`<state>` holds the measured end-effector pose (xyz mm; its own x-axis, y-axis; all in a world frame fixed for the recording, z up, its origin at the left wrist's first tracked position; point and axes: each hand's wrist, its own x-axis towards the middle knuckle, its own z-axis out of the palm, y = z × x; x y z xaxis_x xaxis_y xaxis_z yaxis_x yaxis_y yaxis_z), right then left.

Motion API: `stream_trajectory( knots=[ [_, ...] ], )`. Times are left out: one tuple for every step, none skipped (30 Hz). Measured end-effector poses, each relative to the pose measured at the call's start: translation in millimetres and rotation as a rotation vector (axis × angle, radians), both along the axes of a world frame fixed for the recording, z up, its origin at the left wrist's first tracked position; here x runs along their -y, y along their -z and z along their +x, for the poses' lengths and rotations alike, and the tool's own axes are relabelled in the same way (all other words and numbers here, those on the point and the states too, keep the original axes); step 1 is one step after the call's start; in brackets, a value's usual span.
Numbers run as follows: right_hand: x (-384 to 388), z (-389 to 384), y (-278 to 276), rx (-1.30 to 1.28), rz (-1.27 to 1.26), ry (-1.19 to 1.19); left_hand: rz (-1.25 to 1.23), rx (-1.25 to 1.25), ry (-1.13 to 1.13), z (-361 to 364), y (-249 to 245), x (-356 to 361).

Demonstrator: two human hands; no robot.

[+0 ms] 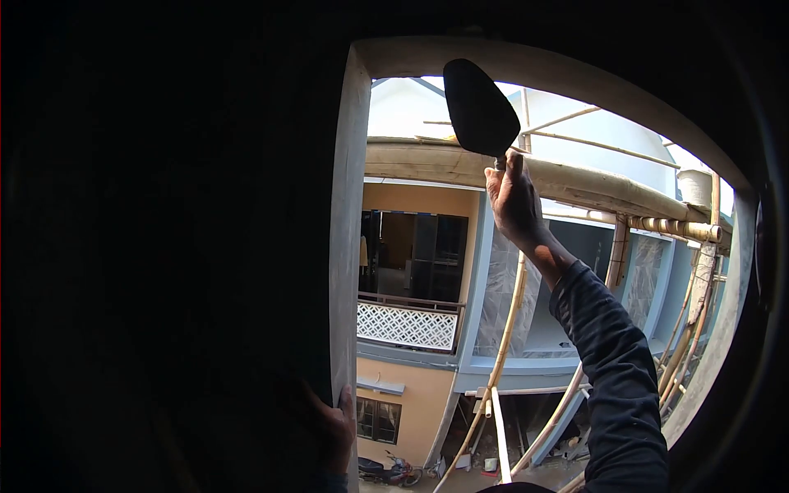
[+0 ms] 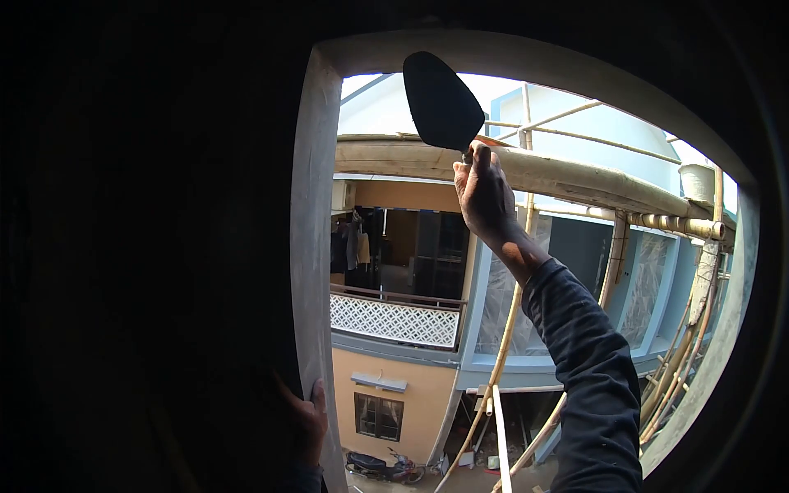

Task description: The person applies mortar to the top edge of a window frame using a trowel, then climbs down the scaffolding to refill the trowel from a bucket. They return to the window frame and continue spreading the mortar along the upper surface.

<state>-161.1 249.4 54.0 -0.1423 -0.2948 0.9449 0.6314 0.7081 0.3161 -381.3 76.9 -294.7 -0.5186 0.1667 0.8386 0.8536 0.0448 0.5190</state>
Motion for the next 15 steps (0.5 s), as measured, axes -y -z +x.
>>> stream_trajectory(
  knots=[
    [7.0,7.7,11.6,0.084,-0.121,-0.099,0.014,0.0,0.027,-1.0,0.8,-0.4],
    [26.0,14.9,24.0,0.161,-0.204,-0.109,0.015,-0.001,0.031,-1.9,2.2,-2.1],
    [40.5,22.3,35.4,0.236,-0.293,-0.104,0.014,0.01,0.018,-2.2,4.6,-4.2],
    [55.0,29.9,42.0,0.311,-0.382,-0.099,0.014,0.02,0.006,-1.8,5.6,-6.0],
    [79.3,35.7,42.6,0.319,-0.677,-0.139,0.011,0.018,0.014,-0.5,3.8,-4.7],
    [102.8,41.1,41.3,0.32,-0.971,-0.18,0.007,0.008,0.002,1.7,-0.2,-1.2],
    [114.4,48.8,38.5,0.379,-1.106,-0.284,0.004,-0.002,-0.01,3.6,-3.4,2.3],
    [130.7,51.7,34.1,0.35,-1.214,-0.304,0.007,-0.006,-0.002,5.2,-5.5,4.8],
    [137.6,60.4,28.2,0.406,-1.227,-0.343,-0.023,0.008,-0.028,6.9,-7.8,7.0],
    [140.8,70.8,21.8,0.463,-1.24,-0.381,-0.052,0.023,-0.053,8.0,-9.6,7.9],
    [144.1,76.8,15.4,0.487,-1.163,-0.337,-0.045,0.023,-0.044,8.1,-9.9,7.2],
    [154.4,78.1,10.5,0.395,-1.114,-0.177,-0.038,0.024,-0.04,7.4,-8.8,5.9],
    [163.6,82.0,3.5,0.344,-1.098,-0.123,-0.035,0.027,-0.036,6.6,-7.5,5.3],
    [173.8,85.1,-5.1,0.294,-1.083,-0.067,-0.03,0.031,-0.026,6.1,-6.7,4.3],
    [189.7,78.1,-13.1,0.261,-1.004,0.103,-0.017,0.037,-0.017,5.6,-6.3,2.9]
  ],
)
